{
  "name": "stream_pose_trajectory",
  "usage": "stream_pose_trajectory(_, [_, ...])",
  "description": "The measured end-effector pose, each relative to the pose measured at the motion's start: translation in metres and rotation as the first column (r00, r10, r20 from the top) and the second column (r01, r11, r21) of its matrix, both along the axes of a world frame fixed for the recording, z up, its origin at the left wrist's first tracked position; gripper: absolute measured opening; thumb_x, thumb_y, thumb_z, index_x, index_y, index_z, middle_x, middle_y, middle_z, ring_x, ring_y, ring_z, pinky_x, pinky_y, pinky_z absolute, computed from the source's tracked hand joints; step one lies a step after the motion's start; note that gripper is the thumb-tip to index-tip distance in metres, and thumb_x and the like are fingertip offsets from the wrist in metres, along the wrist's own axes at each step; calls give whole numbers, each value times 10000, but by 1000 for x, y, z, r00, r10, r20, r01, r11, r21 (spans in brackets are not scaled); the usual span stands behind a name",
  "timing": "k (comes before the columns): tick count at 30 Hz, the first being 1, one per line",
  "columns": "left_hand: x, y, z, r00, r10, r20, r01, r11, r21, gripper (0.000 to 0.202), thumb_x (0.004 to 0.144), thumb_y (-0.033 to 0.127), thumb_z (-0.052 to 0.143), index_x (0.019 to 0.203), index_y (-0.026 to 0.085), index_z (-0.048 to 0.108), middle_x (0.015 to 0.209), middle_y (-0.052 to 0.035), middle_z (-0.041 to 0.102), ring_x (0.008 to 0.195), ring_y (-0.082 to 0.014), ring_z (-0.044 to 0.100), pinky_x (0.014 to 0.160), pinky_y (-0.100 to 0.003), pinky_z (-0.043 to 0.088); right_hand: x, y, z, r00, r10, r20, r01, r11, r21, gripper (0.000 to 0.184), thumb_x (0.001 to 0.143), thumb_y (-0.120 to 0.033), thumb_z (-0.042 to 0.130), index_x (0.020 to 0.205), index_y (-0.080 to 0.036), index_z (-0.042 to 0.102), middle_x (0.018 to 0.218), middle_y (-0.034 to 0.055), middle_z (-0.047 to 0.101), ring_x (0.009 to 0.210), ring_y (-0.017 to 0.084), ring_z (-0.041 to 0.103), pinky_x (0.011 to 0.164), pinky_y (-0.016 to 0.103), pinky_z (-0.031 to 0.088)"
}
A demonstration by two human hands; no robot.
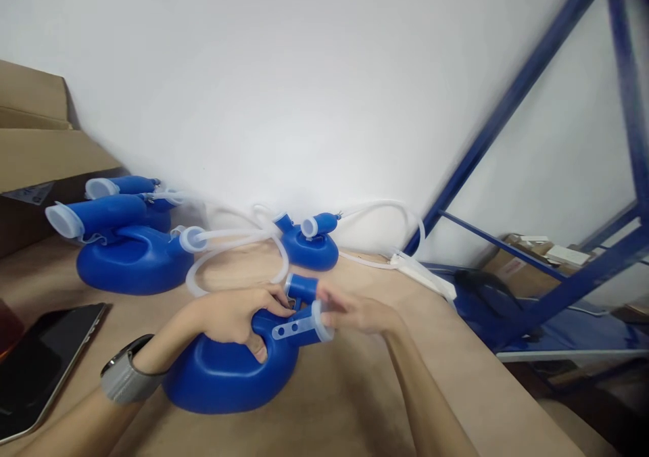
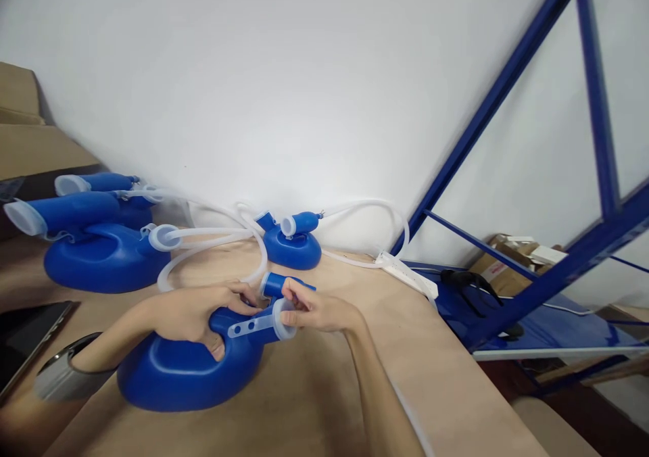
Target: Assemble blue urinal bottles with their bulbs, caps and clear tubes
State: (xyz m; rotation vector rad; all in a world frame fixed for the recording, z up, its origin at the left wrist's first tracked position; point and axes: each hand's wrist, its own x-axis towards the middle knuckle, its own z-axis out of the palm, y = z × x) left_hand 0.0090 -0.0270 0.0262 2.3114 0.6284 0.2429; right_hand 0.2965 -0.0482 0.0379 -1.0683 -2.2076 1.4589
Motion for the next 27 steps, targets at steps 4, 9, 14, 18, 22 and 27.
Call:
stream_pose_trajectory(4, [-3,2,-2,1000,18,-11,-18,1000,8,762,658,614,907,1332,314,718,1431,-63,625,1314,-362,571,1165,-465,409,3,-10,-3,995,-96,-11,95,994,-57,578,843,-754,671,1008,-259,422,886,-33,487,805,163,503,744,310,467])
stream_pose_trajectory(9, [-5,1,5,1000,2,14,-2,999,-38,711,801,709,753,1368,284,699,1486,-85,620,1359,-343,558,1189,-441,392,-3,-37,32,965,-218,143,153,919,364,273,961,-475,664,1117,-258,605,1217,47,644,1116,243,590,1006,408,469])
stream_pose_trajectory(14, [0,-8,16,1000,-13,22,13,1000,-10,457,1019,553,560,1310,247,733,1406,-77,697,1306,-281,618,1136,-366,440,-34,-60,42,972,-216,96,131,832,539,451,994,-499,635,1398,-303,595,1437,65,633,1324,268,560,1132,413,412])
stream_pose_trajectory(18, [1,-19,25,995,91,-33,-93,995,-44,511,1061,584,416,1223,239,756,1334,-62,735,1262,-282,640,1083,-354,467,-60,-61,27,898,-296,326,60,816,575,287,1020,-431,597,1239,-268,688,1208,62,733,1116,272,660,932,384,475])
stream_pose_trajectory(22, [1,-27,27,987,128,-94,-133,990,-46,441,1052,547,440,1254,260,707,1325,-43,718,1240,-267,635,1075,-350,456,-65,-53,20,846,-314,431,6,814,582,170,1011,-270,553,1047,-230,714,1022,42,754,929,227,672,802,328,439])
stream_pose_trajectory(27, [9,-28,18,990,126,-61,-119,988,103,275,992,408,552,1167,227,661,1173,-63,713,1087,-256,659,970,-348,492,-60,-52,23,851,-311,422,40,842,539,114,986,-231,564,992,-201,674,1034,43,748,915,208,652,761,297,395])
